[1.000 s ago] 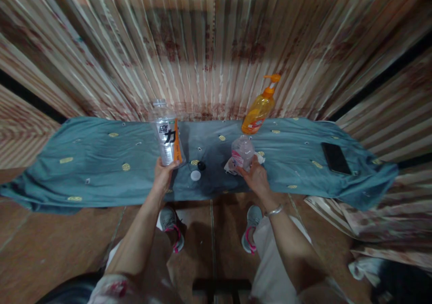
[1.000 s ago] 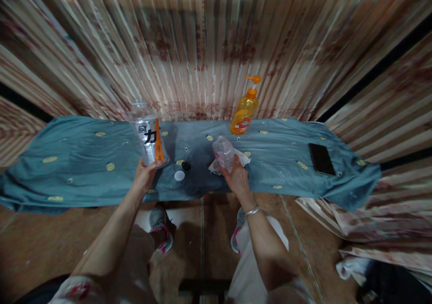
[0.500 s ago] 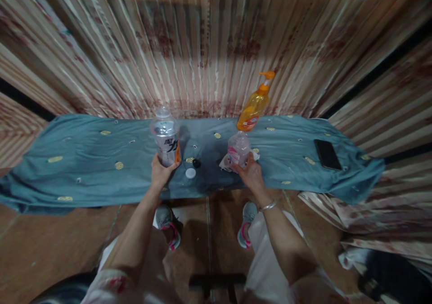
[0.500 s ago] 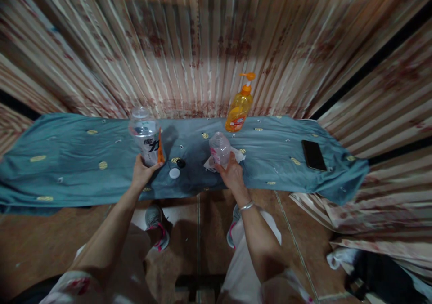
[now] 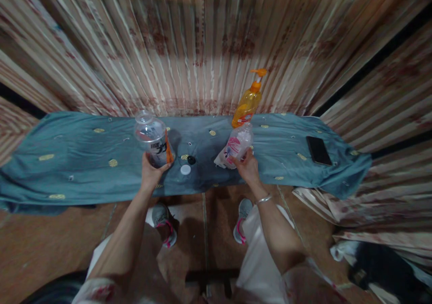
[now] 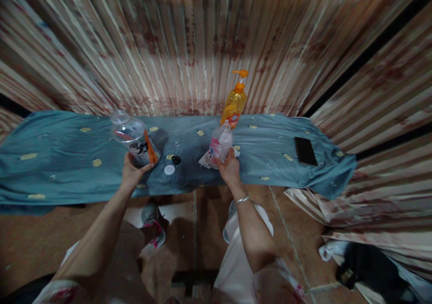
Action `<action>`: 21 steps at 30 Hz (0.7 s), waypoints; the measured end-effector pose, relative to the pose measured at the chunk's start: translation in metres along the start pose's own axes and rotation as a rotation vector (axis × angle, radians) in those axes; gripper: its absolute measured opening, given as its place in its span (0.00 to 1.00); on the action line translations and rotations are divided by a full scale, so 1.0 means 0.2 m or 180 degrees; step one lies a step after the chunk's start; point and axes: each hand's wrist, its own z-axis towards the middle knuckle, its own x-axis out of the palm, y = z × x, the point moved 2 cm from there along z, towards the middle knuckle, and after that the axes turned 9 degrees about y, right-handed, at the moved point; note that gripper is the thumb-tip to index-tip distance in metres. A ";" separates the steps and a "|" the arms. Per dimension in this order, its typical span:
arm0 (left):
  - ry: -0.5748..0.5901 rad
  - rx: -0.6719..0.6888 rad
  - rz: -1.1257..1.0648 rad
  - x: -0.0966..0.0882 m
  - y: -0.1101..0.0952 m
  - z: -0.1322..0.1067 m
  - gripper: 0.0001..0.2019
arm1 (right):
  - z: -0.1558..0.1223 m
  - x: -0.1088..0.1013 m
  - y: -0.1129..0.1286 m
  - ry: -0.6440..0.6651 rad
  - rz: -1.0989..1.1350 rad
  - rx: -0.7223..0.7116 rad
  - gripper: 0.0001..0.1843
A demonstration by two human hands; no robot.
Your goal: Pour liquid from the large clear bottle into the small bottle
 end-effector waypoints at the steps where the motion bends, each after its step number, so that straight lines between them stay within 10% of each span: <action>1: -0.0103 0.0046 0.0114 -0.02 -0.01 -0.02 0.45 | 0.00 0.00 0.00 -0.0019 0.0053 0.0007 0.29; 11: -0.0502 0.0503 0.0761 -0.12 -0.13 -0.31 0.43 | 0.03 -0.08 -0.03 -0.0333 0.0061 0.0014 0.25; 21: 0.1142 0.0573 0.0669 0.49 -0.16 -0.45 0.16 | 0.01 -0.11 0.02 -0.0154 0.0171 0.0095 0.24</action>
